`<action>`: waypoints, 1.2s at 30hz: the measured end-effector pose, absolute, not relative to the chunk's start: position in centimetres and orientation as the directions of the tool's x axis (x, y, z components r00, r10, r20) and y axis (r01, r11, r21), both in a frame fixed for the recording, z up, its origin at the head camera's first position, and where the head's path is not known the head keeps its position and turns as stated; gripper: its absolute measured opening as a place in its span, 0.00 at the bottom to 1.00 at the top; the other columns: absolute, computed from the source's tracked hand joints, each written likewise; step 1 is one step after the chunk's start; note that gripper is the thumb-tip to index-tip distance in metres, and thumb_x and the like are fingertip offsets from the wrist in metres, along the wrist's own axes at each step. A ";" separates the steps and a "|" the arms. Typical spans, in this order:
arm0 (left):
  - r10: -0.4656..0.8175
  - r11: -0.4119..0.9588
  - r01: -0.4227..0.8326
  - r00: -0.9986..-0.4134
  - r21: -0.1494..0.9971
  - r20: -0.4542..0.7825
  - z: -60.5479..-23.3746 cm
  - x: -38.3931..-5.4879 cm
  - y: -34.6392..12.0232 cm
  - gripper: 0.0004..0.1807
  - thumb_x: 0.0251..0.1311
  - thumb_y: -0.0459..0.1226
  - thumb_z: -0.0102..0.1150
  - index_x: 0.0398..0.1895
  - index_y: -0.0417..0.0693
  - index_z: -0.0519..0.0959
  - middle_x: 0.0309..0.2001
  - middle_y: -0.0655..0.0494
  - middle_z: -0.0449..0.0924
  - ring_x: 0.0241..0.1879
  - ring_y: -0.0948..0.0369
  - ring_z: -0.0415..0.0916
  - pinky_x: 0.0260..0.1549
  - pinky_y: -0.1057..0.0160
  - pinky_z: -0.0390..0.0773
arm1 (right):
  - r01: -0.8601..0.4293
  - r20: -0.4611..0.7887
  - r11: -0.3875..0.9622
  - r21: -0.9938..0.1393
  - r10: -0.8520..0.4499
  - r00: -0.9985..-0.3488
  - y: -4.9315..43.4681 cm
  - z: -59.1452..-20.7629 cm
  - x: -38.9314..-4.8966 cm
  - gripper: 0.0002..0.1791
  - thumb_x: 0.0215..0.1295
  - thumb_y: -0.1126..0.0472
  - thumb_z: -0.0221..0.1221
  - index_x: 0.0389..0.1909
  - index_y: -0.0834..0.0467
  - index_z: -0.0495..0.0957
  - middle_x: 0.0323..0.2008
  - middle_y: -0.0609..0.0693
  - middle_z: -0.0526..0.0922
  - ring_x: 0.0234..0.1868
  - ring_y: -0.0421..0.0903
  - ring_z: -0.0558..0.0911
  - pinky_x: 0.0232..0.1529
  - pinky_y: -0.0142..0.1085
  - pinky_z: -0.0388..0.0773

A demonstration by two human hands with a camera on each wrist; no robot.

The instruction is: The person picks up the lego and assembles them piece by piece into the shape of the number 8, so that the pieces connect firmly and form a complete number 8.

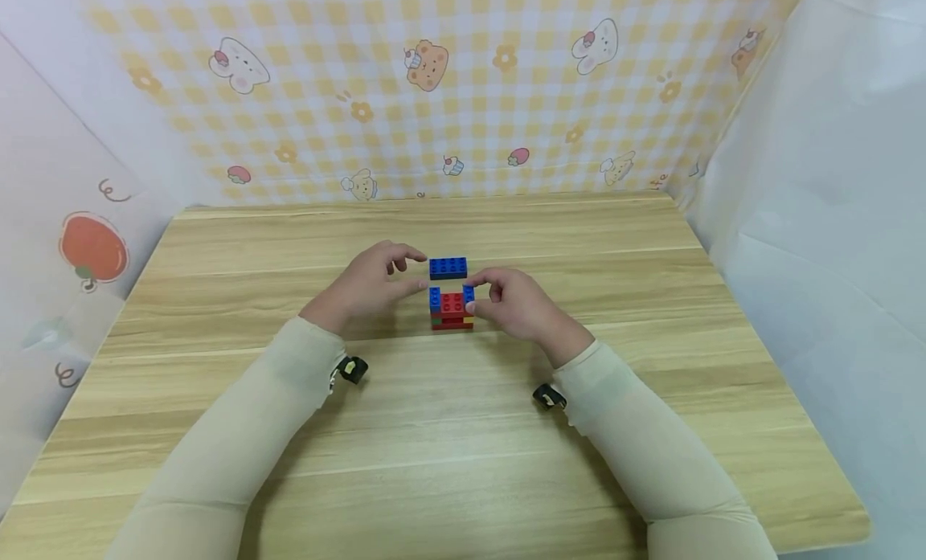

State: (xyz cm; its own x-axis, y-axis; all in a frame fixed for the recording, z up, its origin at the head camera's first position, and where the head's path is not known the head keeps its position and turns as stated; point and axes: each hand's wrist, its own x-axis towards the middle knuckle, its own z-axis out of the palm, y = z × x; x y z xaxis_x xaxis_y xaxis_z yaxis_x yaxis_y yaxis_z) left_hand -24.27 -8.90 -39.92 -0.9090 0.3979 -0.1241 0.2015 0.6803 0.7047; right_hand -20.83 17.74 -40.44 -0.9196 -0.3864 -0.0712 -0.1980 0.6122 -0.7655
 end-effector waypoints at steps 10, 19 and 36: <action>0.343 0.726 0.162 -0.928 0.669 -0.148 -40.6 -26.2 -8.4 0.29 0.72 0.51 0.65 0.73 0.55 0.75 0.61 0.46 0.74 0.54 0.50 0.72 0.53 0.47 0.77 | -0.198 -0.071 0.619 -0.760 -0.381 -0.922 17.9 -40.7 -21.0 0.18 0.71 0.59 0.68 0.60 0.58 0.83 0.21 0.47 0.67 0.21 0.46 0.66 0.25 0.36 0.64; 0.302 0.754 0.111 -0.934 0.648 -0.192 -41.9 -27.8 -7.6 0.29 0.71 0.53 0.64 0.71 0.56 0.76 0.62 0.47 0.75 0.59 0.50 0.72 0.59 0.45 0.76 | -0.192 -0.077 0.629 -0.753 -0.374 -0.924 17.9 -40.6 -21.0 0.19 0.71 0.59 0.68 0.60 0.58 0.84 0.22 0.47 0.67 0.22 0.47 0.67 0.26 0.36 0.64; 0.267 0.835 0.092 -0.930 0.542 -0.254 -42.7 -29.3 -6.1 0.26 0.71 0.52 0.65 0.68 0.56 0.78 0.71 0.53 0.76 0.72 0.48 0.68 0.74 0.39 0.61 | -0.183 -0.082 0.619 -0.764 -0.374 -0.924 17.8 -40.2 -20.8 0.18 0.71 0.59 0.69 0.59 0.59 0.84 0.21 0.47 0.67 0.21 0.44 0.66 0.25 0.36 0.64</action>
